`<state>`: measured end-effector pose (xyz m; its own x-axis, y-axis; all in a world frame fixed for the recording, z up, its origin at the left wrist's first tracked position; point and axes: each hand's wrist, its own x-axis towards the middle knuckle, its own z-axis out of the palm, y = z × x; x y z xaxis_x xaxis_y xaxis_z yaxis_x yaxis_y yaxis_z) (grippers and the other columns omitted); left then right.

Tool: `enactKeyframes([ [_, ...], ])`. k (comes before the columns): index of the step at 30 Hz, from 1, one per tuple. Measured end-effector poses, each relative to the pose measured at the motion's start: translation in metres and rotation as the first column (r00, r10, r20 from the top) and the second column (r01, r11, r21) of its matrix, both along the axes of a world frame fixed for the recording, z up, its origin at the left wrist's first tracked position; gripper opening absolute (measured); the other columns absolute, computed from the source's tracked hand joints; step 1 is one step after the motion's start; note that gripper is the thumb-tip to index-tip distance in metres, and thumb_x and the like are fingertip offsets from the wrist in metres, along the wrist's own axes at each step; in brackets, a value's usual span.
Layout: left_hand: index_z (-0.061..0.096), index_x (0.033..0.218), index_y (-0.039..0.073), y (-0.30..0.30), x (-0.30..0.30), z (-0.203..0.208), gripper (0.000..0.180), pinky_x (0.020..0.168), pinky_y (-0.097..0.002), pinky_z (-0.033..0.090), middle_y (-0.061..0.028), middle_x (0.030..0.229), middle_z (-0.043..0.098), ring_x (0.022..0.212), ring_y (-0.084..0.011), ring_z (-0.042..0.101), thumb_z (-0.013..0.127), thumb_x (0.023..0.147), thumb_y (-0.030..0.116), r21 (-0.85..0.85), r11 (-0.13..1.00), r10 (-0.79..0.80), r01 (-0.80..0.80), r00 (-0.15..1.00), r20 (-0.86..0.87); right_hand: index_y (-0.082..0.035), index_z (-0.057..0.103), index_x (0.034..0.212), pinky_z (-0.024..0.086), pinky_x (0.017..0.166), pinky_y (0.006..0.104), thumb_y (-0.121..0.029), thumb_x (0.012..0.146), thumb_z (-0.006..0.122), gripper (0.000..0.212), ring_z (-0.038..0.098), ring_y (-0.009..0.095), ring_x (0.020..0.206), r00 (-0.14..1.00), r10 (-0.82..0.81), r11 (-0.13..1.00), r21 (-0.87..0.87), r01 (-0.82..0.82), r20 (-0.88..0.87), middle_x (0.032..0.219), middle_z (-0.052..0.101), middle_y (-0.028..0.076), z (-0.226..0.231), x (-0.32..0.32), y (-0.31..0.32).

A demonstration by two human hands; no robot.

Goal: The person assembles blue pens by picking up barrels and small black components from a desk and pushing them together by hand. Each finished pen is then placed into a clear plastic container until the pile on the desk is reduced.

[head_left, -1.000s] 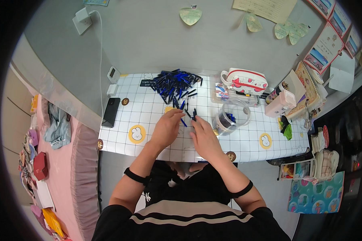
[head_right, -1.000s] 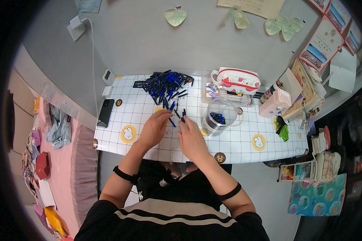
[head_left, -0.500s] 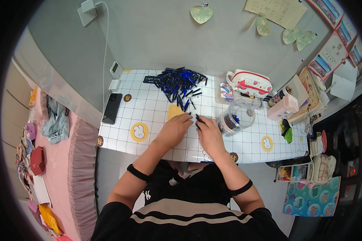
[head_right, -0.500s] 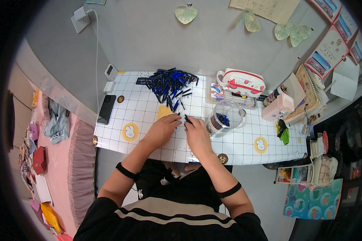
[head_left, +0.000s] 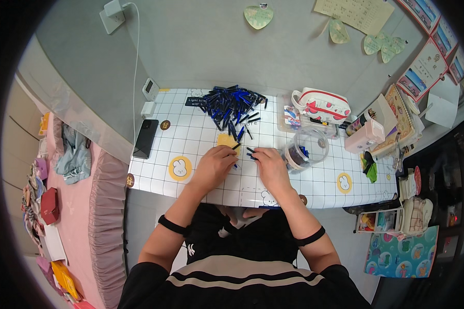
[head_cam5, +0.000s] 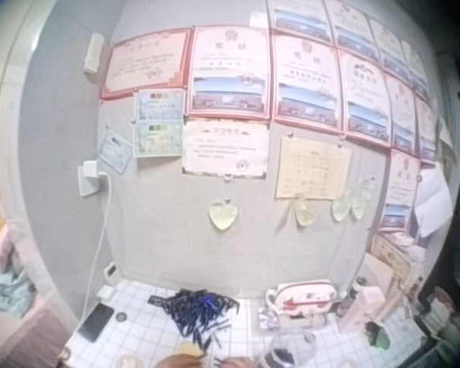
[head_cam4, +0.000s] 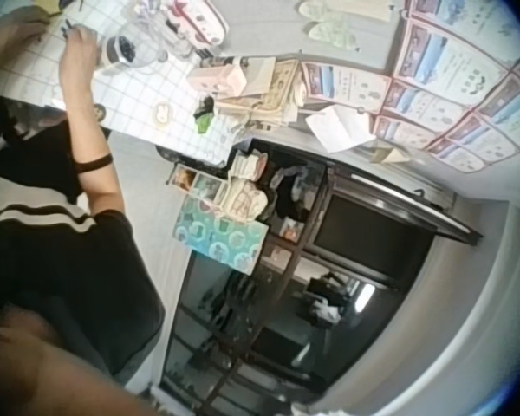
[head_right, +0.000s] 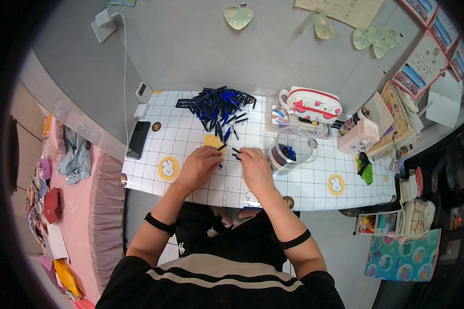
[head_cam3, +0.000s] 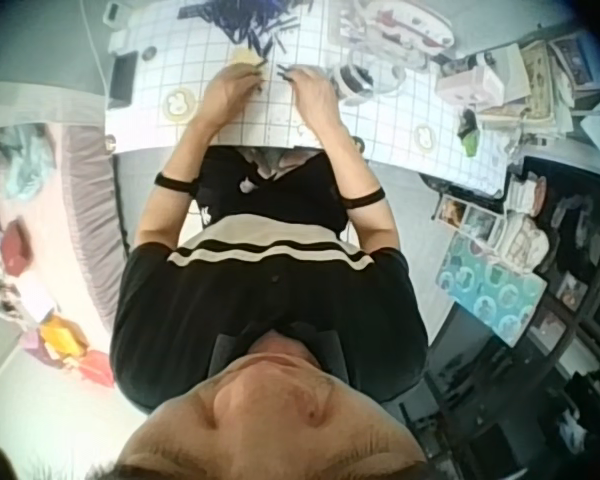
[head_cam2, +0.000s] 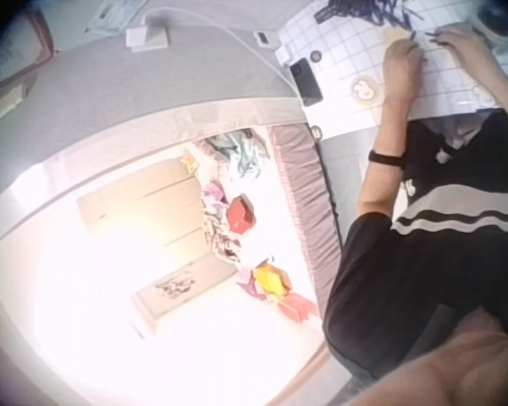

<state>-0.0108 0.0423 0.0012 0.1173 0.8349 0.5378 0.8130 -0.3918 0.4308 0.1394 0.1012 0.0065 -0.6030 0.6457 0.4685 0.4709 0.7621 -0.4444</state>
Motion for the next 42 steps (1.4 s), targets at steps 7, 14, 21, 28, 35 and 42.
enactKeyframes([
  [7,0.055,0.064,0.004,-0.007,-0.009,0.008,0.007,0.066,-0.0278,0.038,-0.0043,0.072,0.051,0.074,-0.0192,0.047,0.055,0.057,0.004,-0.006,1.000,0.015,-0.015,1.000,-0.010,0.000,0.053,0.074,0.039,0.068,0.0298,0.002,0.060,0.051,0.015,0.046,0.024,0.077,1.000,-0.003,1.000,0.021,0.003,0.016,0.083,0.051,0.008,0.001,0.001,-0.003],
  [14,0.053,0.060,0.004,-0.005,-0.023,0.008,0.006,0.060,-0.0291,0.037,-0.0047,0.063,0.049,0.064,-0.0199,0.046,0.056,0.056,0.005,-0.017,0.981,0.190,-0.193,0.978,-0.088,0.000,0.054,0.075,0.039,0.068,0.0279,0.005,0.059,0.046,0.018,0.046,0.022,0.079,0.999,0.040,0.999,-0.006,-0.040,0.006,0.084,0.051,0.007,0.002,-0.004,-0.001],
  [21,0.051,0.060,0.003,0.008,-0.018,0.007,0.005,0.059,-0.0306,0.037,-0.0071,0.064,0.047,0.063,-0.0226,0.045,0.054,0.057,0.005,0.057,0.930,0.366,-0.363,0.928,-0.069,0.002,0.053,0.078,0.039,0.069,0.0269,0.005,0.060,0.044,0.020,0.045,0.022,0.080,0.996,0.094,0.995,-0.042,-0.094,0.001,0.085,0.050,0.008,0.001,-0.014,-0.005],
  [28,0.051,0.062,0.003,0.015,-0.001,0.007,0.006,0.059,-0.0312,0.037,-0.0088,0.065,0.047,0.064,-0.0233,0.046,0.053,0.059,0.007,-0.090,0.967,0.231,-0.238,0.970,-0.077,0.002,0.052,0.078,0.039,0.068,0.0282,0.000,0.062,0.048,0.016,0.045,0.023,0.078,0.997,0.046,0.999,-0.031,-0.044,0.069,0.083,0.049,0.009,0.004,-0.016,-0.011],
  [35,0.049,0.066,0.002,0.016,-0.001,0.004,0.008,0.053,-0.0335,0.038,-0.0109,0.062,0.048,0.059,-0.0267,0.047,0.052,0.061,0.007,-0.098,0.954,0.276,-0.284,0.957,-0.082,0.003,0.052,0.077,0.039,0.066,0.0281,0.000,0.062,0.047,0.016,0.044,0.023,0.077,0.994,-0.027,0.999,-0.038,0.031,0.101,0.083,0.048,0.010,0.005,-0.016,-0.015],
  [42,0.048,0.068,0.002,0.013,0.006,0.013,0.010,0.051,-0.0341,0.039,-0.0115,0.061,0.048,0.058,-0.0274,0.048,0.051,0.062,0.009,-0.272,0.920,0.282,-0.281,0.959,-0.037,0.002,0.051,0.077,0.038,0.068,0.0288,0.001,0.063,0.045,0.015,0.044,0.024,0.079,0.998,0.028,1.000,0.000,-0.029,0.058,0.086,0.046,0.011,0.000,-0.019,-0.015],
])
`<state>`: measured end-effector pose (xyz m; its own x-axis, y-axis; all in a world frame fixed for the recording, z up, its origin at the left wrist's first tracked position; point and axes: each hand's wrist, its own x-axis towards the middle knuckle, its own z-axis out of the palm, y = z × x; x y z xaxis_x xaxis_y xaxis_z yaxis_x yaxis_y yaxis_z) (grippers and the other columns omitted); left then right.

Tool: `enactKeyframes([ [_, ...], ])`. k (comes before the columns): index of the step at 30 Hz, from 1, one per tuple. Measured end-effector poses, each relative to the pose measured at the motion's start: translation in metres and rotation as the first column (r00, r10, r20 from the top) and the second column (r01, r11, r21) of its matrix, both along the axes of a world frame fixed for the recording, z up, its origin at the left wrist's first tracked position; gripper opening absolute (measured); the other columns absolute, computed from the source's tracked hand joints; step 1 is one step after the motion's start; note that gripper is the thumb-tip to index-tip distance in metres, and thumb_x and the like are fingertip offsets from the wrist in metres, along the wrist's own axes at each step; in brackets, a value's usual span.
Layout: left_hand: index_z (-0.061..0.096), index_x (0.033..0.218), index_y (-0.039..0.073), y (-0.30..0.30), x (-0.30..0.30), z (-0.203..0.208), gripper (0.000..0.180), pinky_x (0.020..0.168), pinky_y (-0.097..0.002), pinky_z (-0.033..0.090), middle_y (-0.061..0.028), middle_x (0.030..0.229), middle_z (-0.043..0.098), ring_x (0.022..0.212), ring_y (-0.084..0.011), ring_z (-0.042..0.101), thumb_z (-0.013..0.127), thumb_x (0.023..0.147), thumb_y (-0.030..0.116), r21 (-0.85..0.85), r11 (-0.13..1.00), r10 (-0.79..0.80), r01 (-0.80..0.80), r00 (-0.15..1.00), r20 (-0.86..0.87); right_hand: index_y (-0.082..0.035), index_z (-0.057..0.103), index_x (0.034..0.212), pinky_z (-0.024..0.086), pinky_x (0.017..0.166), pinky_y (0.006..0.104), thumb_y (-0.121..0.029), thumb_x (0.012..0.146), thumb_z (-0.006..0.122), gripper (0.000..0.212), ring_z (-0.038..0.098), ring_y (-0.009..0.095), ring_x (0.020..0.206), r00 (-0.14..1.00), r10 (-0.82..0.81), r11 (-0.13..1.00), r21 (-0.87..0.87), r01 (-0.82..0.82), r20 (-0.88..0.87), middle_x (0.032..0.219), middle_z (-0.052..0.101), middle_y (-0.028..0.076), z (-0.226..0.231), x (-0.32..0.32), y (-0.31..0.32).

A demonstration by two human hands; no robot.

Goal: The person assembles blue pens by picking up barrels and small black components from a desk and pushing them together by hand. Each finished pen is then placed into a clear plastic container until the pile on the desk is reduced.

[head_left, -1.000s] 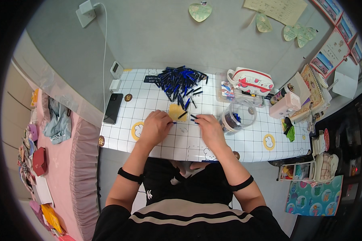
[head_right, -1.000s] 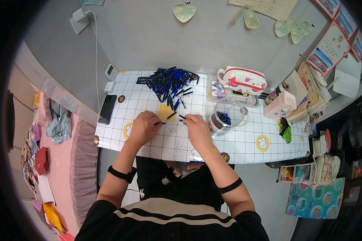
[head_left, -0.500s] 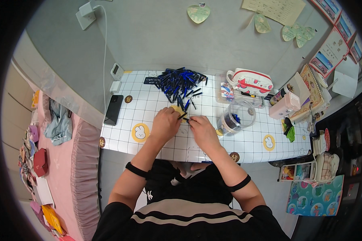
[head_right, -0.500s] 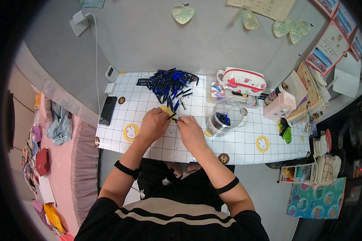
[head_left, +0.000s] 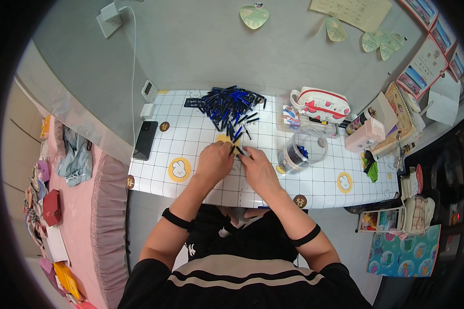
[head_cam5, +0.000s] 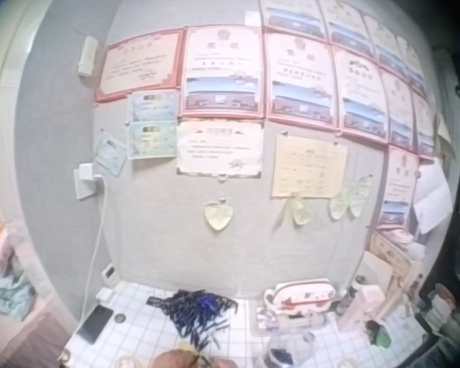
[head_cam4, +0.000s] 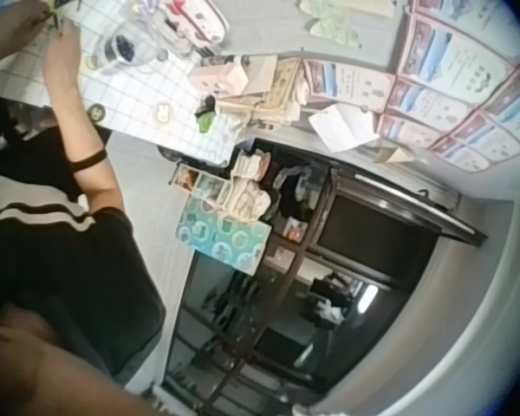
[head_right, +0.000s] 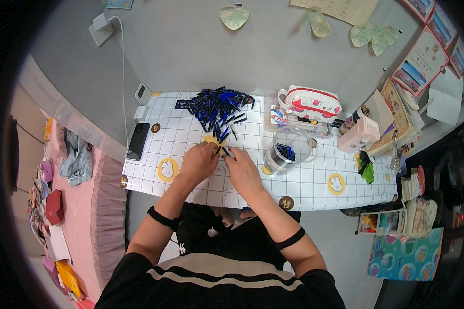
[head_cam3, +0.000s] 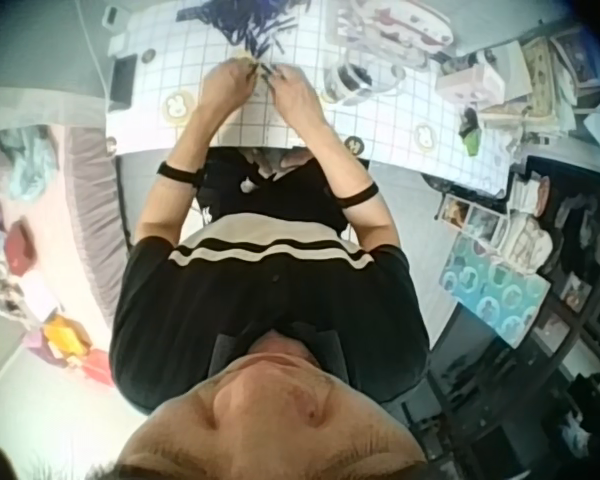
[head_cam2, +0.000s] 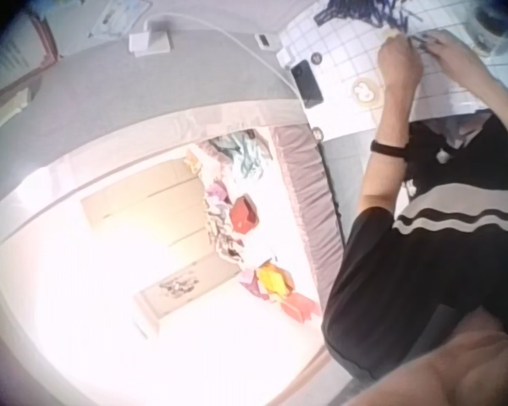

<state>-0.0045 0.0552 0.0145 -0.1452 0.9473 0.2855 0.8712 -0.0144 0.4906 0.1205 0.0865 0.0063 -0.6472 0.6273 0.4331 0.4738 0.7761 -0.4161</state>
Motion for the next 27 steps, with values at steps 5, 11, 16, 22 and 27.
enactKeyframes([
  [5,0.049,0.067,0.002,0.003,0.002,-0.004,0.012,0.052,-0.0335,0.039,-0.0114,0.062,0.049,0.058,-0.0271,0.048,0.051,0.064,0.013,0.007,1.000,0.016,-0.016,1.000,0.001,0.002,0.051,0.076,0.038,0.068,0.0295,0.002,0.062,0.044,0.015,0.044,0.024,0.080,1.000,-0.005,0.997,-0.072,0.003,-0.015,0.088,0.045,0.010,0.002,0.004,-0.004],
  [11,0.048,0.065,0.001,0.013,0.011,0.000,0.020,0.054,-0.0322,0.040,-0.0118,0.065,0.049,0.060,-0.0260,0.049,0.053,0.064,0.020,-0.008,0.999,0.045,-0.046,0.996,-0.073,0.000,0.052,0.075,0.039,0.066,0.0294,0.003,0.060,0.045,0.016,0.044,0.023,0.079,0.998,-0.022,0.998,-0.053,0.026,0.064,0.084,0.045,0.009,0.006,0.014,-0.005],
  [16,0.047,0.067,0.001,0.015,0.015,0.003,0.022,0.057,-0.0316,0.040,-0.0120,0.069,0.049,0.063,-0.0259,0.049,0.055,0.062,0.021,-0.058,0.997,0.041,-0.046,0.995,-0.092,-0.001,0.052,0.076,0.039,0.066,0.0292,0.002,0.059,0.048,0.018,0.045,0.023,0.078,0.999,-0.033,0.999,-0.030,0.034,0.025,0.083,0.046,0.008,0.004,0.013,0.000],
  [22,0.048,0.073,0.001,0.012,0.009,0.002,0.019,0.057,-0.0328,0.041,-0.0122,0.073,0.049,0.067,-0.0266,0.049,0.056,0.062,0.015,-0.093,0.996,0.014,-0.011,0.999,0.030,0.000,0.047,0.086,0.037,0.069,0.0289,0.002,0.057,0.049,0.030,0.042,0.025,0.080,0.995,-0.096,0.995,0.029,0.097,-0.038,0.086,0.045,0.010,0.007,0.011,0.001],
  [27,0.049,0.074,0.001,0.009,0.009,-0.004,0.017,0.057,-0.0329,0.040,-0.0125,0.073,0.049,0.066,-0.0275,0.049,0.054,0.064,0.013,-0.059,0.998,-0.014,0.021,0.994,0.110,0.002,0.044,0.089,0.036,0.070,0.0278,0.004,0.056,0.048,0.033,0.040,0.025,0.080,0.953,-0.195,0.980,0.083,0.180,0.231,0.087,0.043,0.013,0.012,0.015,-0.012],
])
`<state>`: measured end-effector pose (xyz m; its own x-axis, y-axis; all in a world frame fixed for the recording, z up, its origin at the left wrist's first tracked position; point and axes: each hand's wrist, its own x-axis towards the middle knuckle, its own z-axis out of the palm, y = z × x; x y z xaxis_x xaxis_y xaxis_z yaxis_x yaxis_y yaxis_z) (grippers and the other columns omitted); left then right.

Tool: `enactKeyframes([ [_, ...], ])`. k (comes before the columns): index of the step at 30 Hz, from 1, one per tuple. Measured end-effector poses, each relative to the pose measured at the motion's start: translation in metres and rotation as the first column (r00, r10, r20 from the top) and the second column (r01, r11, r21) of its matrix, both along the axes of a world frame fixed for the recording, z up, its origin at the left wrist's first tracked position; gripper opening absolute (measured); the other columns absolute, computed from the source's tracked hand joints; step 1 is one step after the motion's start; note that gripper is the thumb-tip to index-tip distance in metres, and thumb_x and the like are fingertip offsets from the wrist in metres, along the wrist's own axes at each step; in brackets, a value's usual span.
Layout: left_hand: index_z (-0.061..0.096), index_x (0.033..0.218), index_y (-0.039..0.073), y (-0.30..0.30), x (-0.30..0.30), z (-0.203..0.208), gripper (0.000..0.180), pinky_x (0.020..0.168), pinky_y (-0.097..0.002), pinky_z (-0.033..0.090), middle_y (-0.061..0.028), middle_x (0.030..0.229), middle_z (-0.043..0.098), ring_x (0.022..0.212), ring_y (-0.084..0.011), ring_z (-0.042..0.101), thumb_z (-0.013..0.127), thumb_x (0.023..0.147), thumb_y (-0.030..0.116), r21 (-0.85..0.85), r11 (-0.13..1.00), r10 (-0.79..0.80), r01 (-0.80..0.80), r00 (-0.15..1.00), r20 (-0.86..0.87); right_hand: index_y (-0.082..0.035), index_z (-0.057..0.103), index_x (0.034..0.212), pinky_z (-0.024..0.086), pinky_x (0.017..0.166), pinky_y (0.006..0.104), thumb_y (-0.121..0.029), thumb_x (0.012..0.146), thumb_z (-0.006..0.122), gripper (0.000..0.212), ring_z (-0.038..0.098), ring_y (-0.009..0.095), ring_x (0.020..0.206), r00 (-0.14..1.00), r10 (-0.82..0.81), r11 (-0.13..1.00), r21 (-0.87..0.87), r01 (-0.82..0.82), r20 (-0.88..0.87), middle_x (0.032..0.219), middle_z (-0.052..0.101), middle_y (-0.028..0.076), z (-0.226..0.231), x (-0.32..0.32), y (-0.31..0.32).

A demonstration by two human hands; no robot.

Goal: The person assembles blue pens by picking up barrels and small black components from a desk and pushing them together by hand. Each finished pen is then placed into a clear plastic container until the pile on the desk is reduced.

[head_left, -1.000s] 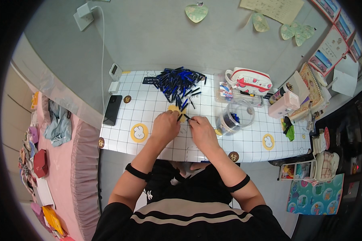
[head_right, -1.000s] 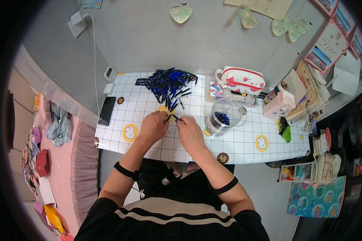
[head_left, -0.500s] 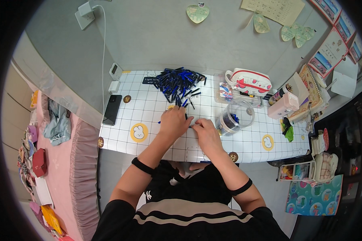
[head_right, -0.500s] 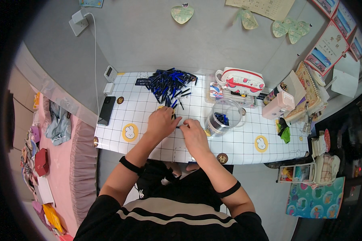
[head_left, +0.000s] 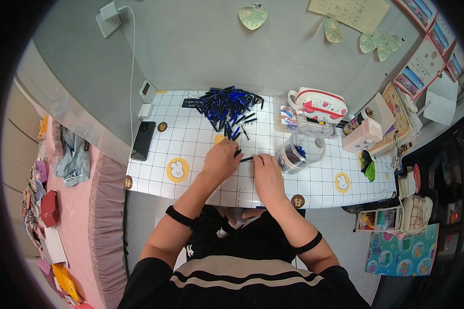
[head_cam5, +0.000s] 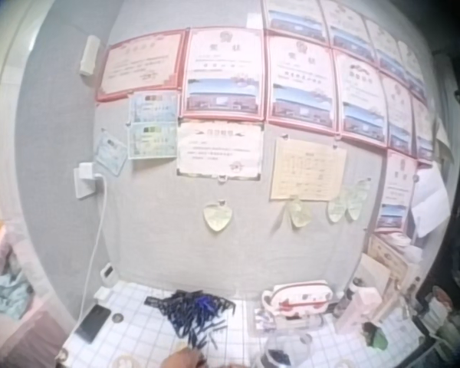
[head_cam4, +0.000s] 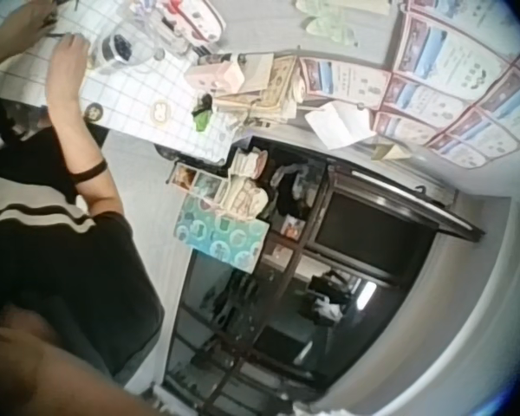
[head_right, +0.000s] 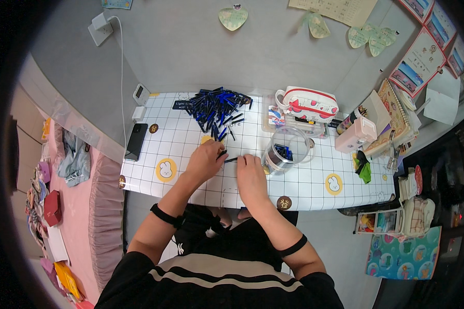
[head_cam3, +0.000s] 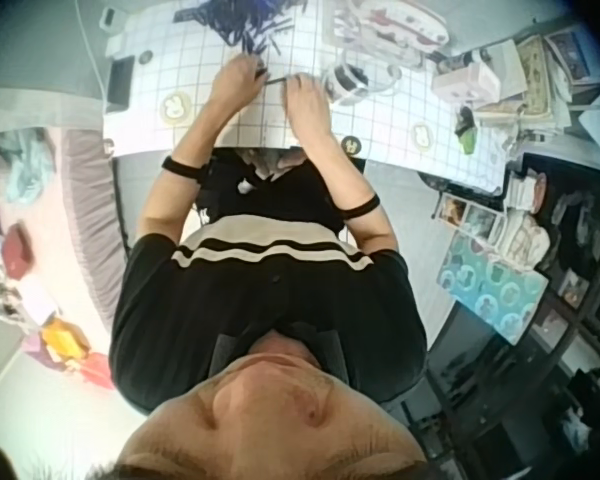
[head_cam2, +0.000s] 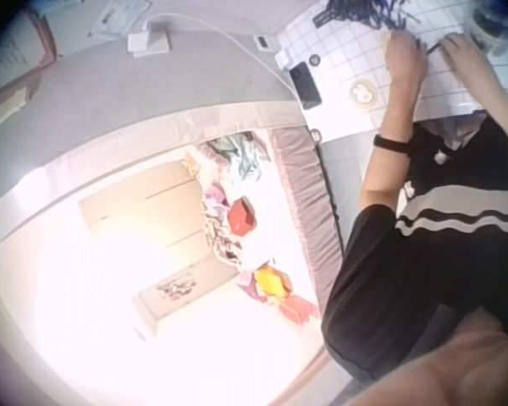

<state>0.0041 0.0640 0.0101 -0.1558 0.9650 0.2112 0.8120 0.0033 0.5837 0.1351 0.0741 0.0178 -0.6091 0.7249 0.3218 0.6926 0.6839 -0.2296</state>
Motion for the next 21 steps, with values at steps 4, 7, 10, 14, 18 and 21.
enactKeyframes([
  [4,0.050,0.072,0.000,-0.004,0.005,0.003,0.017,0.055,-0.0319,0.040,-0.0128,0.070,0.049,0.063,-0.0269,0.049,0.055,0.063,0.013,0.033,0.998,-0.060,0.058,0.995,0.080,-0.001,0.047,0.078,0.037,0.066,0.0285,0.006,0.054,0.048,0.025,0.042,0.024,0.075,0.992,0.055,0.998,0.027,-0.052,-0.117,0.081,0.045,0.010,-0.006,0.002,0.003],
  [7,0.051,0.072,-0.001,-0.006,0.008,0.001,0.018,0.055,-0.0311,0.040,-0.0124,0.068,0.050,0.062,-0.0258,0.050,0.057,0.062,0.013,0.059,0.994,-0.102,0.096,0.990,0.094,-0.003,0.048,0.073,0.038,0.064,0.0294,0.006,0.054,0.047,0.021,0.043,0.023,0.074,0.970,0.131,0.991,0.019,-0.130,-0.207,0.076,0.045,0.008,-0.009,0.005,0.009],
  [10,0.051,0.072,-0.001,-0.010,0.010,0.001,0.018,0.055,-0.0319,0.040,-0.0133,0.069,0.049,0.063,-0.0273,0.049,0.056,0.062,0.012,0.060,0.990,-0.133,0.127,0.985,0.112,-0.003,0.048,0.071,0.038,0.062,0.0304,0.006,0.054,0.047,0.020,0.044,0.024,0.073,0.939,0.139,0.990,0.018,-0.140,-0.313,0.074,0.045,0.008,-0.011,0.007,0.009],
  [14,0.050,0.071,0.000,-0.012,0.013,0.002,0.015,0.055,-0.0333,0.039,-0.0147,0.068,0.048,0.063,-0.0291,0.048,0.054,0.063,0.011,0.009,0.991,-0.133,0.133,0.983,0.125,-0.002,0.048,0.072,0.037,0.062,0.0312,0.006,0.057,0.047,0.016,0.043,0.025,0.073,0.931,0.072,0.995,-0.036,-0.091,-0.358,0.074,0.043,0.009,-0.011,0.007,0.003],
  [18,0.049,0.068,0.000,-0.011,0.015,-0.001,0.011,0.055,-0.0343,0.038,-0.0149,0.067,0.047,0.063,-0.0297,0.047,0.052,0.064,0.010,0.047,0.991,-0.132,0.127,0.984,0.123,0.000,0.048,0.073,0.037,0.062,0.0315,0.003,0.061,0.047,0.013,0.043,0.025,0.072,0.942,0.034,0.998,-0.031,-0.047,-0.333,0.074,0.043,0.010,-0.011,0.006,0.001],
  [21,0.050,0.067,0.000,-0.008,0.018,0.000,0.009,0.054,-0.0321,0.038,-0.0133,0.064,0.049,0.060,-0.0272,0.048,0.052,0.063,0.008,0.058,0.994,-0.096,0.093,0.994,0.048,0.000,0.049,0.075,0.036,0.063,0.0319,0.000,0.063,0.047,0.012,0.042,0.026,0.071,0.963,0.036,0.996,-0.067,-0.056,-0.265,0.073,0.043,0.011,-0.008,0.004,0.001],
])
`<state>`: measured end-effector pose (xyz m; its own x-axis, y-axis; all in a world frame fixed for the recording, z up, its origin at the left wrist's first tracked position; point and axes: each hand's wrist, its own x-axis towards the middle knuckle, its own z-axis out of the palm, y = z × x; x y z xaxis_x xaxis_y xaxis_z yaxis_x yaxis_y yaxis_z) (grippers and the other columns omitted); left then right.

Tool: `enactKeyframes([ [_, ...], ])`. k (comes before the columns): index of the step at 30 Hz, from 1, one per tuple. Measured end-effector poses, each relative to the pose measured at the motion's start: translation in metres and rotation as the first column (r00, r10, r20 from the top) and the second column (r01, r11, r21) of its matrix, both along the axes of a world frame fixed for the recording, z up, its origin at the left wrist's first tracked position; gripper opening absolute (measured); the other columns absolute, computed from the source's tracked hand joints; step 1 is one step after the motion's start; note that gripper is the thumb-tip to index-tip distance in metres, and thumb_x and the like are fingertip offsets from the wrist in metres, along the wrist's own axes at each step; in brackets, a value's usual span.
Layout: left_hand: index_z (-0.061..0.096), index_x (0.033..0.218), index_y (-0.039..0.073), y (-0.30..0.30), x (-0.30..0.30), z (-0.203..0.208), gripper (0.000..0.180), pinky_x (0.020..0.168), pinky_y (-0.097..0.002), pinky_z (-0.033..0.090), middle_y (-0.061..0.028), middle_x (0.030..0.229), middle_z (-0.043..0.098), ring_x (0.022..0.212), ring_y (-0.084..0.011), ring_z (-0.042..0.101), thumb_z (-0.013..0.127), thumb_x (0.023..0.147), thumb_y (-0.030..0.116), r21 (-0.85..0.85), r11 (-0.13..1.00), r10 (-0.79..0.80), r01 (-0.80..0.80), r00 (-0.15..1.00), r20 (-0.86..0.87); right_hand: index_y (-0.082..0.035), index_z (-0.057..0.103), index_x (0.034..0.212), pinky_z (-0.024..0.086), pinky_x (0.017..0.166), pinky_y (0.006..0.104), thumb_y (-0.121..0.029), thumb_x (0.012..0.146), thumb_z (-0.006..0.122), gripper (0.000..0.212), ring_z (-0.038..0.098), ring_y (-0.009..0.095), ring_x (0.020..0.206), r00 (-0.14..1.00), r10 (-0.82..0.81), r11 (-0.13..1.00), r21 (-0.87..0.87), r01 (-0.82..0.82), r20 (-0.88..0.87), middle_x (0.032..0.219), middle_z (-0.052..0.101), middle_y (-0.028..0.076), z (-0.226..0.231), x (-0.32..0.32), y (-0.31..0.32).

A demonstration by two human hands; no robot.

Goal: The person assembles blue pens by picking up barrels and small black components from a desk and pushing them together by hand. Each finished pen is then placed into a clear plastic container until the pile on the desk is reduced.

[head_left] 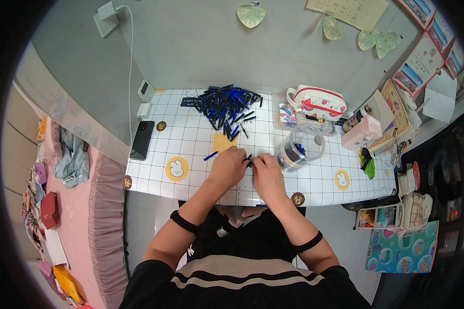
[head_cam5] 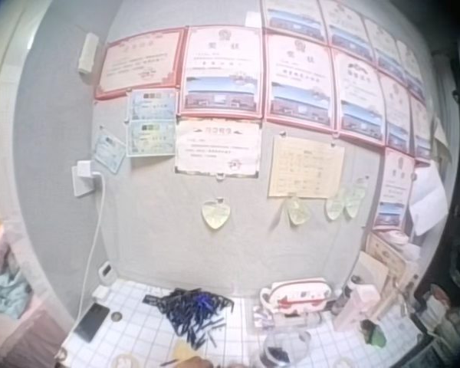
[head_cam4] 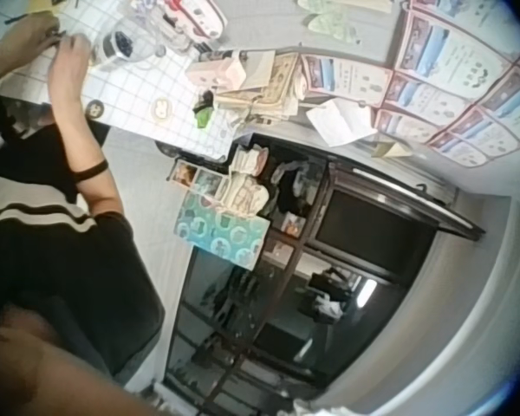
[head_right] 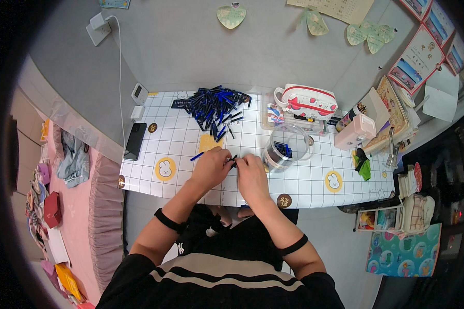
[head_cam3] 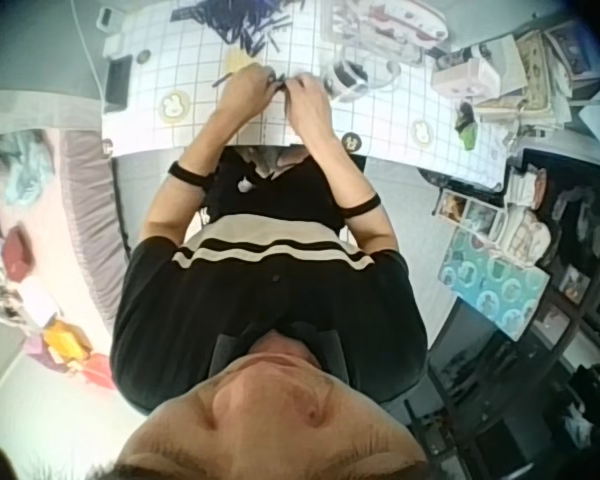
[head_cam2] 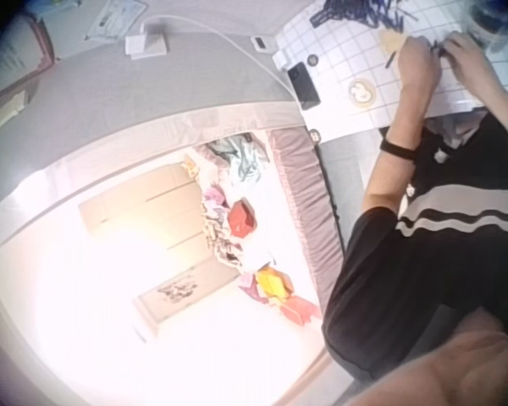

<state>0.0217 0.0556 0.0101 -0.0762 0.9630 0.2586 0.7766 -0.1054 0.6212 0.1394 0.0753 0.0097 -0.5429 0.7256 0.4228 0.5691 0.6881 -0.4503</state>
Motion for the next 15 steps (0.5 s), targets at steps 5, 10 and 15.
enactKeyframes([
  [5,0.050,0.066,0.001,0.001,-0.003,-0.001,0.008,0.053,-0.0330,0.038,-0.0132,0.064,0.049,0.060,-0.0278,0.048,0.052,0.062,0.007,0.000,1.000,0.024,-0.024,1.000,-0.017,0.000,0.049,0.074,0.036,0.060,0.0331,-0.004,0.065,0.049,0.010,0.042,0.027,0.069,0.999,-0.026,1.000,-0.001,0.026,0.033,0.072,0.043,0.012,0.003,-0.007,-0.001],
  [10,0.051,0.068,0.001,-0.002,-0.008,0.007,0.011,0.054,-0.0329,0.039,-0.0123,0.066,0.050,0.063,-0.0267,0.049,0.054,0.060,0.007,-0.107,0.992,0.059,-0.062,0.998,-0.036,-0.001,0.047,0.075,0.035,0.060,0.0308,-0.007,0.065,0.050,0.012,0.040,0.025,0.067,0.988,-0.050,0.999,0.013,0.049,0.143,0.072,0.042,0.013,0.008,-0.012,0.000],
  [15,0.051,0.070,0.001,-0.005,-0.017,0.008,0.014,0.056,-0.0320,0.040,-0.0119,0.066,0.051,0.063,-0.0261,0.050,0.057,0.057,0.006,-0.151,0.988,0.038,-0.040,0.999,-0.019,-0.001,0.046,0.075,0.035,0.062,0.0311,-0.004,0.063,0.049,0.013,0.040,0.026,0.069,0.990,-0.025,0.999,-0.020,0.028,0.141,0.074,0.042,0.013,0.009,-0.010,0.002],
])
